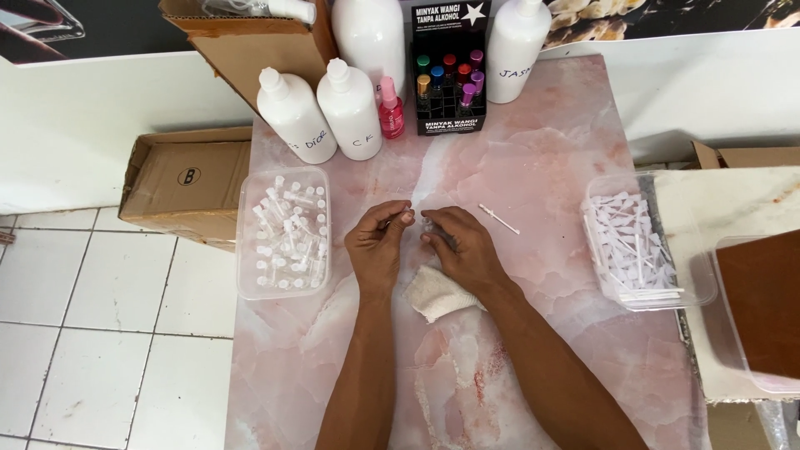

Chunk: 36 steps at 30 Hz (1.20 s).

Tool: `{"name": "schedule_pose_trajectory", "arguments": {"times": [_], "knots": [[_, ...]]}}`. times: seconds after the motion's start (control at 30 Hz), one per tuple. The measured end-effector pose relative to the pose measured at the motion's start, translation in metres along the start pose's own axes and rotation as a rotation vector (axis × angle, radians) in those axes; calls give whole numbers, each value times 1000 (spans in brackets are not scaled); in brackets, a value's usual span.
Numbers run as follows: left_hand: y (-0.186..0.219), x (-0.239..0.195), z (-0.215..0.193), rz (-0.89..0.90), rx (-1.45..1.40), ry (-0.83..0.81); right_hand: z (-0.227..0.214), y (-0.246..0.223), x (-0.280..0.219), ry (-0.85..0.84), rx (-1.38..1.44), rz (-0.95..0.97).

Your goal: Assembling small perfume tester vials by attaching spray caps and wrapping them in protective white cloth.

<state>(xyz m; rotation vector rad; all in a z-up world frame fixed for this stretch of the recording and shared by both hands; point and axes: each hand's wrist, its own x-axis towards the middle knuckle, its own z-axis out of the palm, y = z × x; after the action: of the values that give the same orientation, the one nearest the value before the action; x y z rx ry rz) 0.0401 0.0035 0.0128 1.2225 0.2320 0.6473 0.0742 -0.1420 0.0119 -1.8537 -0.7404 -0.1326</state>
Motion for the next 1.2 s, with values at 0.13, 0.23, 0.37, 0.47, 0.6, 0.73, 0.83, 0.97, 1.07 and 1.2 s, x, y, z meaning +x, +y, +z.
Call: {"name": "schedule_pose_trajectory", "arguments": {"times": [0.13, 0.23, 0.37, 0.47, 0.6, 0.73, 0.83, 0.97, 1.07, 1.2], "knots": [[-4, -1, 2, 29, 16, -31, 0, -4, -2, 11, 14, 5], [-2, 0, 2, 40, 15, -12, 0, -1, -2, 7, -8, -8], [-3, 1, 0, 43, -6, 0, 2, 1, -3, 5, -3, -15], [-6, 0, 1, 73, 4, -32, 1, -2, -2, 10, 13, -13], [-4, 0, 4, 127, 37, -76, 0, -5, 0, 19, 12, -7], [2, -3, 5, 161, 90, -113, 0, -6, -1, 18, 44, 15], [2, -2, 5, 191, 204, -155, -1, -5, 0, 30, 10, -21], [1, -2, 5, 169, 199, -152, -2, -6, 1, 43, 31, -6], [-2, -5, 6, 132, 180, -145, 0, -5, -1, 43, 51, 45], [-14, -8, 7, 221, 263, -140, -2, -8, 0, 63, 111, 117]]}}
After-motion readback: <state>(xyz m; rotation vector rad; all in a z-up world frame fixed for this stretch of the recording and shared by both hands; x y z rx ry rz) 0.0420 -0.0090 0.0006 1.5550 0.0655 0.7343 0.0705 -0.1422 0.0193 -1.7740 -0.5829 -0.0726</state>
